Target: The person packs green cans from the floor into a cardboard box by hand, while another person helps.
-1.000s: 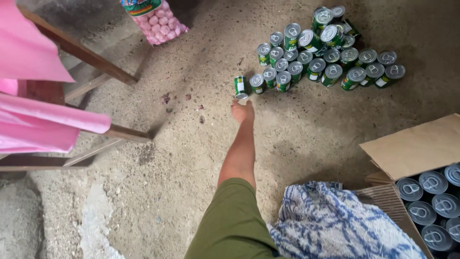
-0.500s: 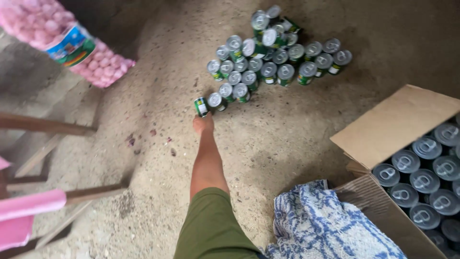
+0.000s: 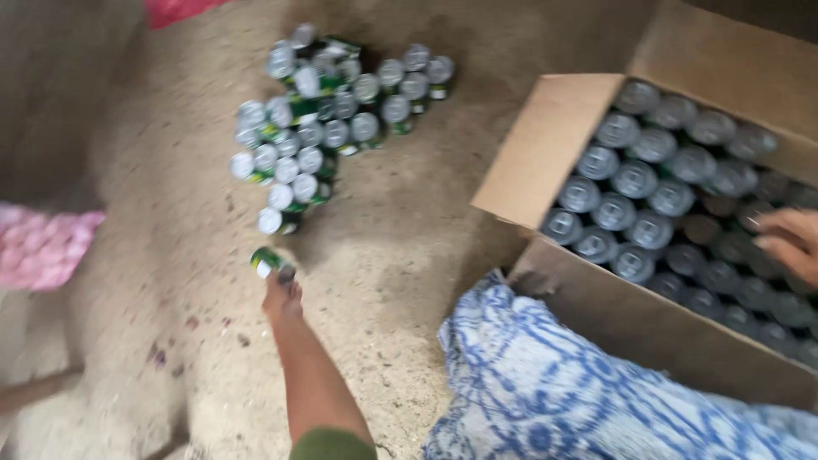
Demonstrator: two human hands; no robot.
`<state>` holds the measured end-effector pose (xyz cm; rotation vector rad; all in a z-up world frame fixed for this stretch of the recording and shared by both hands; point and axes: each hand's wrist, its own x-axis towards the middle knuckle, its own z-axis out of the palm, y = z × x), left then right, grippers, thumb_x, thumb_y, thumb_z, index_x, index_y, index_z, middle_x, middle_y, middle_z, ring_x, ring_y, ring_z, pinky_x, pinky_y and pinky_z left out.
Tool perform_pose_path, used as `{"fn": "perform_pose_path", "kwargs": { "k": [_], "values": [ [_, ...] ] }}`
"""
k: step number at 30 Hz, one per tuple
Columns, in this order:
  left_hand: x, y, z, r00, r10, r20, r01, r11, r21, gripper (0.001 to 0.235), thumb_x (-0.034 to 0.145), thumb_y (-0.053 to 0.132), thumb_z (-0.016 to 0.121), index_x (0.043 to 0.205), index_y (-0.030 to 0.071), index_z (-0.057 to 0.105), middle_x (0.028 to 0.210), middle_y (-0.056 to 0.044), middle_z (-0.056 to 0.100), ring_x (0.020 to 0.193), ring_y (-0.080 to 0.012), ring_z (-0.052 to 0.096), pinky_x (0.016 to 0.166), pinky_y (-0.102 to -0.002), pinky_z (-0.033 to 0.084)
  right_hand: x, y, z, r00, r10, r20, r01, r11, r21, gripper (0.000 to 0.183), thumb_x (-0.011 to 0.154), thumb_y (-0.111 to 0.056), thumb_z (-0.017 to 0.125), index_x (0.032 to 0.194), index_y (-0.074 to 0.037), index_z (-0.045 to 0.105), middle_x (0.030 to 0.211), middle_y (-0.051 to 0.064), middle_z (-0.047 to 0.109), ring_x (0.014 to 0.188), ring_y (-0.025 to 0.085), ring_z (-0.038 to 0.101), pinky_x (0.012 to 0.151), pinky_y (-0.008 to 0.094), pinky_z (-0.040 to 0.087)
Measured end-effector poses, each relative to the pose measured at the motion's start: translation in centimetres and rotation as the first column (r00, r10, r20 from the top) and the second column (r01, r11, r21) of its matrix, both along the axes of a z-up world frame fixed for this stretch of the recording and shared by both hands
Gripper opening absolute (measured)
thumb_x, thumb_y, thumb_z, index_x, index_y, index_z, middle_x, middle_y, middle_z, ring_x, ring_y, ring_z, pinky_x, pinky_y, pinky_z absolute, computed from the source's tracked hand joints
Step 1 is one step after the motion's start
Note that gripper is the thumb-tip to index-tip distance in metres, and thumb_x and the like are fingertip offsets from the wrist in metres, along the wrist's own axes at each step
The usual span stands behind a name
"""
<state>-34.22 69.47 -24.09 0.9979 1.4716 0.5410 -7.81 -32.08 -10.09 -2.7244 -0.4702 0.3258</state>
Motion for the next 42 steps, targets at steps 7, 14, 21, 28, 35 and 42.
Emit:
{"fn": "perform_pose_path", "kwargs": {
  "k": [7,14,21,28,35,42],
  "values": [
    [0.9,-18.7,14.2,0.657,-0.244,0.713,0.52,0.832,-0.195,0.034,0.096,0.02,0.064,0.125,0.002,0.06,0.117,-0.012,0.068,0.106,-0.0243,0.066,0.096,-0.039,0.055,-4.4,23.0,23.7,0.938,-0.151,-0.313,0.168,0.985,0.028,0.039,0.094,-0.038,0.065,0.126,-0.017,0.071,0.102,0.008,0.08,0.093,0.021,0.075,0.084,0.039,0.057],
    [15.2,-41.3,30.3,0.196,-0.749,0.633,0.957,0.286,0.042,0.051,0.09,0.02,0.073,0.134,-0.001,0.06,0.113,-0.008,0.068,0.098,-0.0168,0.063,0.094,-0.032,0.052,-5.2,27.9,25.7,0.852,0.099,-0.514,0.262,0.769,0.583,0.055,0.091,-0.03,0.067,0.14,-0.009,0.058,0.122,0.004,0.071,0.106,0.014,0.067,0.082,0.032,0.055],
    [20.2,-52.7,34.8,-0.301,-0.79,0.534,0.925,-0.104,0.366,0.059,0.086,0.01,0.077,0.14,-0.003,0.058,0.124,-0.007,0.068,0.111,-0.0134,0.064,0.101,-0.031,0.051,-7.4,24.8,27.9,0.914,-0.037,-0.404,0.355,0.555,0.752,0.071,0.085,-0.022,0.077,0.147,-0.005,0.048,0.126,0.006,0.067,0.107,0.014,0.063,0.081,0.03,0.052],
    [23.0,-56.1,39.0,-0.437,-0.748,0.5,0.893,-0.292,0.343,0.065,0.088,0.013,0.077,0.147,0.004,0.05,0.121,-0.005,0.07,0.106,-0.0135,0.067,0.09,-0.029,0.058,-9.6,22.9,31.8,0.98,-0.197,0.006,0.126,0.653,0.746,0.066,0.08,-0.021,0.083,0.137,-0.005,0.053,0.121,0.009,0.068,0.108,0.017,0.067,0.091,0.032,0.056],
    [24.0,-60.9,47.3,-0.37,-0.792,0.486,0.926,-0.359,0.12,0.068,0.084,0.052,0.072,0.139,0.017,0.055,0.11,-0.003,0.069,0.091,-0.0167,0.069,0.076,-0.039,0.057,-9.3,21.1,32.3,0.835,-0.377,0.401,0.056,0.783,0.62,0.073,0.077,-0.025,0.086,0.137,-0.006,0.05,0.115,0.015,0.068,0.104,0.025,0.069,0.083,0.038,0.058],
    [28.8,-65.4,45.4,-0.479,-0.772,0.419,0.878,-0.418,0.233,0.058,0.083,0.039,0.078,0.132,0.011,0.062,0.103,-0.005,0.064,0.082,-0.0176,0.063,0.074,-0.041,0.058,-8.7,18.5,32.2,0.707,-0.468,0.53,0.101,0.808,0.58,0.07,0.079,-0.026,0.087,0.134,-0.006,0.048,0.117,0.015,0.065,0.102,0.029,0.068,0.084,0.044,0.054]
  ]
}}
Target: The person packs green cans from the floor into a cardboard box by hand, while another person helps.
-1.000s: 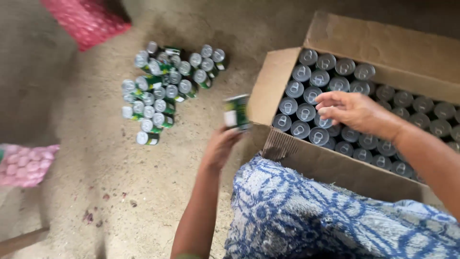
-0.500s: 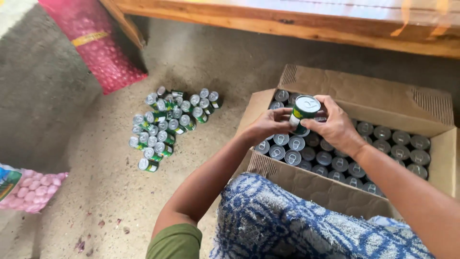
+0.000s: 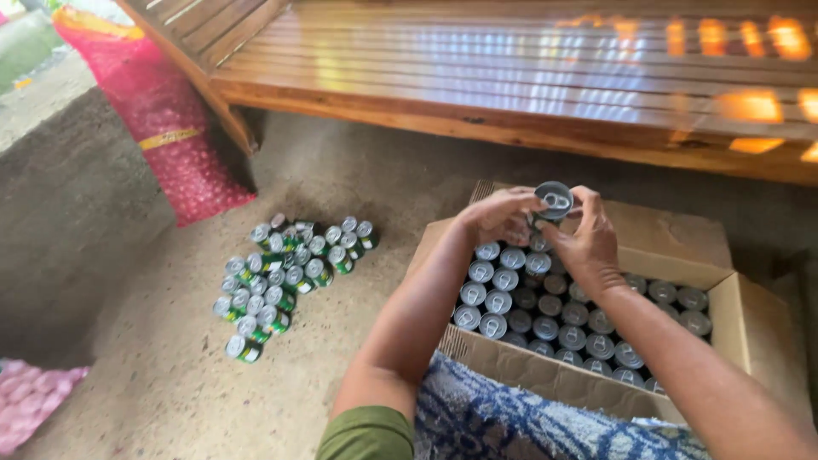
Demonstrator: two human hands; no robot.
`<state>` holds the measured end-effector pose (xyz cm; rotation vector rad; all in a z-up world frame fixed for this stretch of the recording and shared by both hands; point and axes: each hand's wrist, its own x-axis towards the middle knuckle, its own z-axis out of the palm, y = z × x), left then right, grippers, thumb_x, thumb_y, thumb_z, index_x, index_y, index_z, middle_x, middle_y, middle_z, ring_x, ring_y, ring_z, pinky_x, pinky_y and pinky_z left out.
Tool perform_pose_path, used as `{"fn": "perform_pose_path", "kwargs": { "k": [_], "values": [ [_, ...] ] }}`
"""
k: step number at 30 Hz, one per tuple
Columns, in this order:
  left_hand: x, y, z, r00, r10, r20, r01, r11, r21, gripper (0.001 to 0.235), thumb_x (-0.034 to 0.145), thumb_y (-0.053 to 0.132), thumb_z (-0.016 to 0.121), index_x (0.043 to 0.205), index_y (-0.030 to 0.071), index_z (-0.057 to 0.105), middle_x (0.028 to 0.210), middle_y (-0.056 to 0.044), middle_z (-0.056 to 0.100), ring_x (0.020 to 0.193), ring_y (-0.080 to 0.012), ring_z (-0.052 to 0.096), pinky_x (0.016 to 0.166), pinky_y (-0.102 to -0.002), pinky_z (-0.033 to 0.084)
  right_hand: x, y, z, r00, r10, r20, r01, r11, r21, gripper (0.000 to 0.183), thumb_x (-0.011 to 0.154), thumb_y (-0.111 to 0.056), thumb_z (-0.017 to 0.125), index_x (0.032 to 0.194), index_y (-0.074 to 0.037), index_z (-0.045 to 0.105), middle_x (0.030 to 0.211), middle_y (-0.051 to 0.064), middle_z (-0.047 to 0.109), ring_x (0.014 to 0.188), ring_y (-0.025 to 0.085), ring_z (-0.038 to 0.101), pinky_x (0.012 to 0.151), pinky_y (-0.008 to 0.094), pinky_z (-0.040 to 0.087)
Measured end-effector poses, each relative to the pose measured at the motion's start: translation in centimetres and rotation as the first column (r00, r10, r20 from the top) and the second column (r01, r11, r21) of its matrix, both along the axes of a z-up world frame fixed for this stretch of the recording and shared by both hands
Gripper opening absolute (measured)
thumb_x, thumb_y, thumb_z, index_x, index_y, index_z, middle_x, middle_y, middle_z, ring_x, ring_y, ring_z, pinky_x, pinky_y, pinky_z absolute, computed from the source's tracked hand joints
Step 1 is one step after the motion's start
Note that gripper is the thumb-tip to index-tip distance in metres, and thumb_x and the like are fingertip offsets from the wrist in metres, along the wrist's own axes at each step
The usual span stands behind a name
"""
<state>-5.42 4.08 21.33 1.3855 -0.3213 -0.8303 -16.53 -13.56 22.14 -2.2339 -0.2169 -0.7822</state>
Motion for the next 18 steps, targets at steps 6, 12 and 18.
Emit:
{"fn": "perform_pose_path", "kwargs": {
  "k": [6,12,18],
  "values": [
    [-1.3,-2.6,-3.8,0.989,0.065,-0.13,-0.063,0.998,0.014,0.045,0.081,0.029,0.073,0.122,0.017,0.06,0.098,-0.009,0.065,0.074,-0.0201,0.063,0.067,-0.039,0.06,-0.4,-2.0,-1.4,0.994,0.043,-0.098,-0.049,0.997,-0.067,0.069,0.076,-0.03,0.087,0.132,-0.008,0.052,0.12,0.016,0.066,0.111,0.035,0.066,0.092,0.045,0.052],
    [-0.6,-2.5,-5.6,0.997,0.03,-0.071,-0.027,0.999,0.044,0.046,0.083,0.035,0.073,0.121,0.01,0.065,0.098,-0.006,0.06,0.075,-0.0164,0.06,0.067,-0.034,0.058,-0.1,-2.3,-1.4,0.958,0.089,-0.273,-0.093,0.996,-0.003,0.073,0.074,-0.027,0.084,0.136,-0.01,0.052,0.123,0.015,0.067,0.116,0.035,0.064,0.097,0.045,0.05],
    [-0.2,-2.4,-6.4,0.99,0.139,0.002,-0.135,0.96,0.246,0.059,0.079,0.055,0.069,0.121,0.013,0.071,0.106,-0.008,0.067,0.082,-0.018,0.06,0.074,-0.036,0.048,0.4,-1.5,-2.6,0.961,0.087,-0.264,-0.095,0.995,-0.015,0.074,0.071,-0.03,0.085,0.135,-0.01,0.052,0.124,0.015,0.065,0.115,0.034,0.064,0.096,0.045,0.05]
  ]
}}
